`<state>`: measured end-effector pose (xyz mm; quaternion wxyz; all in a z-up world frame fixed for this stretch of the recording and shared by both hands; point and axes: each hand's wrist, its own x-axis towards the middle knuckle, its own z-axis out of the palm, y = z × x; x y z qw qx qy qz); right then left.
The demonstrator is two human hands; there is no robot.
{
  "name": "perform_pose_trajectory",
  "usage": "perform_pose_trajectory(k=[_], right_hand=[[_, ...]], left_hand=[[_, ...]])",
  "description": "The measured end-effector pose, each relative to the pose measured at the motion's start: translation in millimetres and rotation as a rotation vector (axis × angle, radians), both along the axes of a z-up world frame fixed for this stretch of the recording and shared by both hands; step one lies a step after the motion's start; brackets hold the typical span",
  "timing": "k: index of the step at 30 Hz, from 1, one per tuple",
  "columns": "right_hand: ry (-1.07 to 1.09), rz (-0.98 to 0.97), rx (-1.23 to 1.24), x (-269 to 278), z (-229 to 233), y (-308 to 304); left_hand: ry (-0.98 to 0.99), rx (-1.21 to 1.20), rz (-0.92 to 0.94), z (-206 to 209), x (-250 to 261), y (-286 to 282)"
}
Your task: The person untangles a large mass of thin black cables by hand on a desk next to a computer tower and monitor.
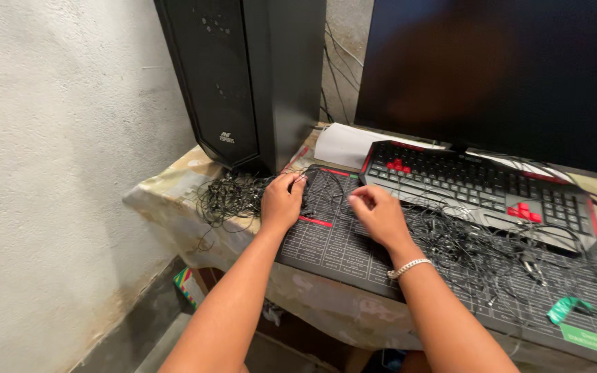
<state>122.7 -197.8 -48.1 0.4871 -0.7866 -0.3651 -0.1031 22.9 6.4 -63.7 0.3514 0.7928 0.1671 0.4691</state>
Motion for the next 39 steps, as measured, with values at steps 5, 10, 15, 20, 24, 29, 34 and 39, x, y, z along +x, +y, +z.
perform_pose_trajectory(k=[5,10,15,20,24,29,34,39], right_hand=[[-0.099,0.037,-0.144,-2.6,-2.7,1.3],[-0.081,-0.054,0.017,12.7,-11.5,1.2],[0.095,-0.131,0.120,0.0,-0.7,1.2],[0.057,0.100,0.015,-15.5,2.4,8.8],[0.087,0.109,-0.023,-3.6,-11.4,22.7],[0.130,0.124,0.266,29.8,-30.0,29.7],[0.472,0.125,0.454,46.4,-9.1,23.3],[0.419,0.152,0.510,53.4,2.1,27.8]], left_hand=[[-0.024,0.005,-0.024,0.7,-2.3,0.6],[0.010,-0.006,-0.001,2.9,-1.7,-0.1],[0.004,0.030,-0.003,3.3,-1.7,-0.5],[0.010,0.036,0.001,4.4,-1.5,-1.3],[0.049,-0.007,0.001,3.0,-1.9,-0.7],[0.020,-0.025,-0.026,0.7,-0.4,1.5],[0.056,-0.069,-0.028,7.4,-6.0,-4.4],[0.016,-0.030,-0.085,13.4,-16.9,-12.5]])
